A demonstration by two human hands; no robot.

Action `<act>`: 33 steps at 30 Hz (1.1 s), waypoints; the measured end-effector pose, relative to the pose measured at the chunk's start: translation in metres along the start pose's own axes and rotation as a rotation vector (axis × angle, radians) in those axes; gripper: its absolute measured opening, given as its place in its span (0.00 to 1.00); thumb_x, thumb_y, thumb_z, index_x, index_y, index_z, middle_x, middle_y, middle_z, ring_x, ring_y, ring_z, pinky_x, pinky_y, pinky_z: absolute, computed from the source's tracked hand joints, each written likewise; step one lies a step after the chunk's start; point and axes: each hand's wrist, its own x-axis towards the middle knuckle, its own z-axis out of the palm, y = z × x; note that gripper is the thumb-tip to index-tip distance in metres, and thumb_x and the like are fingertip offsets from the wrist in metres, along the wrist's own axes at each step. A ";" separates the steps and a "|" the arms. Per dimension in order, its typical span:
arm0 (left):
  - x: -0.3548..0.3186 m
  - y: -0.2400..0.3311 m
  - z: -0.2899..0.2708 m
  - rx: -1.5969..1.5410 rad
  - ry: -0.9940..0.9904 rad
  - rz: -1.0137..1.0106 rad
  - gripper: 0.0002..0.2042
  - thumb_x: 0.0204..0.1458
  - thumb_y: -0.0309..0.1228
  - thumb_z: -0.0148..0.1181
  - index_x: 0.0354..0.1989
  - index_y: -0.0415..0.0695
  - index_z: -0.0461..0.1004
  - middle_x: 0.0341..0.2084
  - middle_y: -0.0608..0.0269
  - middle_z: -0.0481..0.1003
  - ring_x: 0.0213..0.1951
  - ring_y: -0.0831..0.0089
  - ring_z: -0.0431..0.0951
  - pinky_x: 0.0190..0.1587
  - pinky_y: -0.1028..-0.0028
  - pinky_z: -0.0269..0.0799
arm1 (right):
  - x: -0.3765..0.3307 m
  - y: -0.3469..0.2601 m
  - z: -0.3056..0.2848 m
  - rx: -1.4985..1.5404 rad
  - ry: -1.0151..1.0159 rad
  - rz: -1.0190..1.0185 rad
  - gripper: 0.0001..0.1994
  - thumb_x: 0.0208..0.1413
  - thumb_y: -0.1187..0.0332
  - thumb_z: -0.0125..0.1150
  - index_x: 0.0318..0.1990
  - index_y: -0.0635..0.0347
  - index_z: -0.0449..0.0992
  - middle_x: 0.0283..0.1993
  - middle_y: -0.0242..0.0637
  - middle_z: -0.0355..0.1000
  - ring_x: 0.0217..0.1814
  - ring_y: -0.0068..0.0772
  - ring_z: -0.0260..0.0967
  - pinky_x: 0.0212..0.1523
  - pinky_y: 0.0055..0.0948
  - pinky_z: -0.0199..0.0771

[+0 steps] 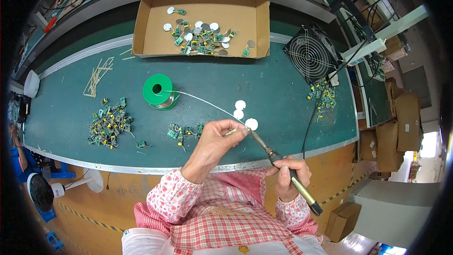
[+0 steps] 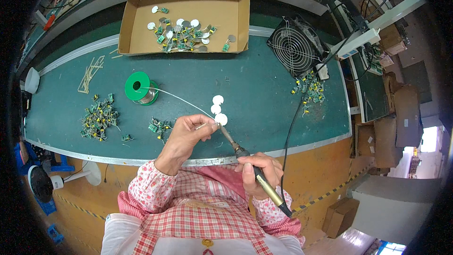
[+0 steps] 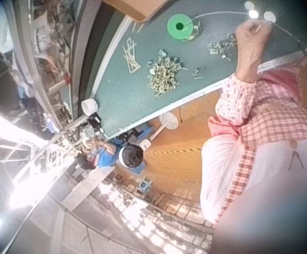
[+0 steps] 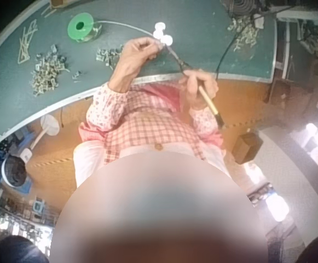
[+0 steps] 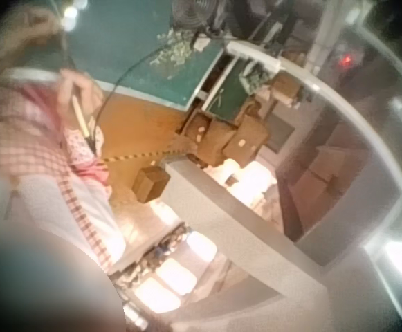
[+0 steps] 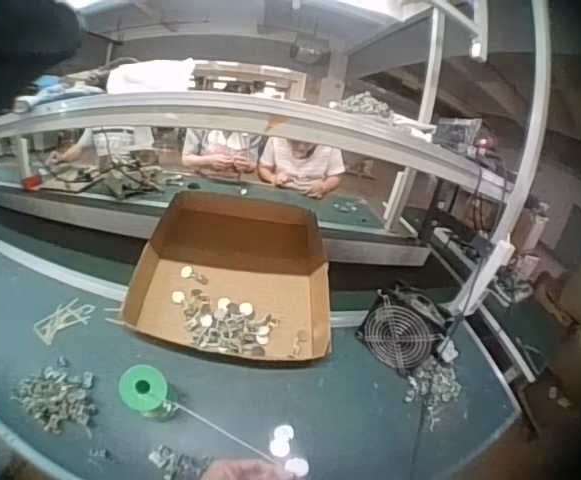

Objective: The person solders small electrical components onto circular plastic bases using a soldering iron and solder wire.

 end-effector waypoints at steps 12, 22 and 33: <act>0.002 -0.005 0.001 -0.020 0.006 -0.025 0.07 0.48 0.27 0.63 0.32 0.36 0.78 0.23 0.68 0.75 0.25 0.84 0.67 0.28 0.83 0.62 | -0.007 0.007 0.001 -0.074 0.013 -0.199 0.08 0.55 0.68 0.50 0.32 0.66 0.69 0.16 0.35 0.68 0.14 0.27 0.69 0.18 0.24 0.66; -0.026 0.027 0.000 0.478 -0.221 0.295 0.08 0.47 0.30 0.65 0.33 0.39 0.78 0.24 0.69 0.76 0.26 0.83 0.70 0.30 0.82 0.65 | -0.015 0.013 -0.004 0.001 0.327 0.099 0.10 0.57 0.65 0.50 0.35 0.65 0.69 0.17 0.39 0.70 0.18 0.29 0.71 0.22 0.24 0.69; -0.028 0.113 -0.008 1.224 0.318 0.976 0.11 0.43 0.30 0.66 0.35 0.43 0.75 0.29 0.60 0.73 0.31 0.65 0.73 0.35 0.69 0.66 | -0.010 0.030 0.014 0.025 0.206 0.301 0.06 0.61 0.74 0.49 0.42 0.67 0.70 0.35 0.47 0.76 0.33 0.32 0.76 0.35 0.26 0.77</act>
